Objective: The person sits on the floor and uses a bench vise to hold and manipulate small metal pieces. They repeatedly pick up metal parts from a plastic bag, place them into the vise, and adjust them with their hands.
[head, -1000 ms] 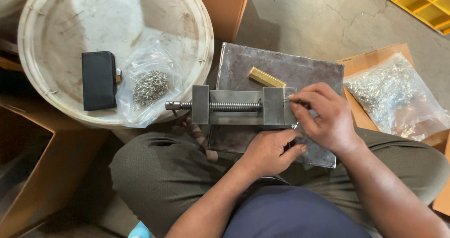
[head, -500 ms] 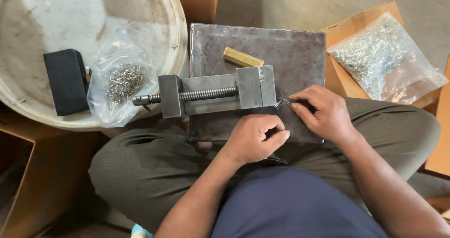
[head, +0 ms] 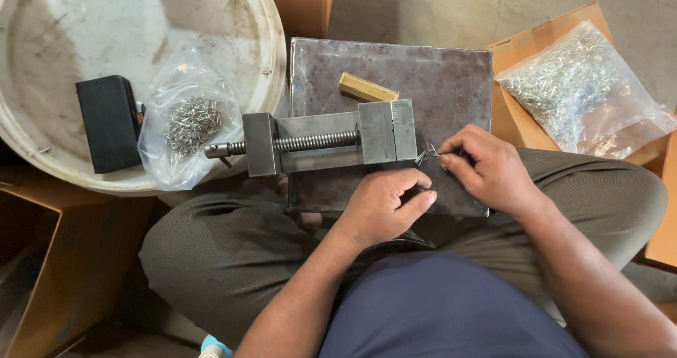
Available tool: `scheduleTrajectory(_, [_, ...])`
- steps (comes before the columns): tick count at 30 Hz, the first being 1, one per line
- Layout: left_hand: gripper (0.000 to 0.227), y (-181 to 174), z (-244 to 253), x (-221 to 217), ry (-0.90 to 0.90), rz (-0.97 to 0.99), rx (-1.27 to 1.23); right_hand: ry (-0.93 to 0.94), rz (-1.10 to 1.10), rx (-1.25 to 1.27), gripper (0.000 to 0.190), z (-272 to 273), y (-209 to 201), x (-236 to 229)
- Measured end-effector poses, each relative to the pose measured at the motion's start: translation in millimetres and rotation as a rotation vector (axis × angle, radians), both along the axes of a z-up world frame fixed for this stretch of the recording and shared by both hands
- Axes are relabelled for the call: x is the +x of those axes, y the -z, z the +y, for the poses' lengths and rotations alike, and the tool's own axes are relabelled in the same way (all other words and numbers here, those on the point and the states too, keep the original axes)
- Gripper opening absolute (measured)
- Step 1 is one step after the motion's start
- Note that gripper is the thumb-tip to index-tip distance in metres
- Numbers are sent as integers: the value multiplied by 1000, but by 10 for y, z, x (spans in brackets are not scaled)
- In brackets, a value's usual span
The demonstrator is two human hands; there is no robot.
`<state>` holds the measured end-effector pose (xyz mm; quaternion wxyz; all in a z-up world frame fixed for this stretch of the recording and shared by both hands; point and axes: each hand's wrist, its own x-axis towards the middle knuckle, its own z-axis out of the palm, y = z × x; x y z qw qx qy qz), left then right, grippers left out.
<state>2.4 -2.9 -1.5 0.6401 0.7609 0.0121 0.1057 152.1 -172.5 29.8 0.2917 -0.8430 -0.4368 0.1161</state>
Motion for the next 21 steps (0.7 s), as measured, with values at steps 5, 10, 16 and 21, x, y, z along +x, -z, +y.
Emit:
scheduleTrajectory(5, [20, -24, 6, -11, -6, -6, -39, 24, 173, 70, 12, -70, 59, 24])
scheduleTrajectory(10, [31, -44, -19, -5, -63, 73, -10, 79, 175, 128, 10, -77, 126, -48])
scheduleTrajectory(16, [37, -9, -59, 16, -101, 3, 45, 128, 239, 197, 9, -79, 244, -174])
scheduleTrajectory(21, [37, -10, -76, 23, -111, 33, 35, 182, 499, 259, 9, -160, 367, -208])
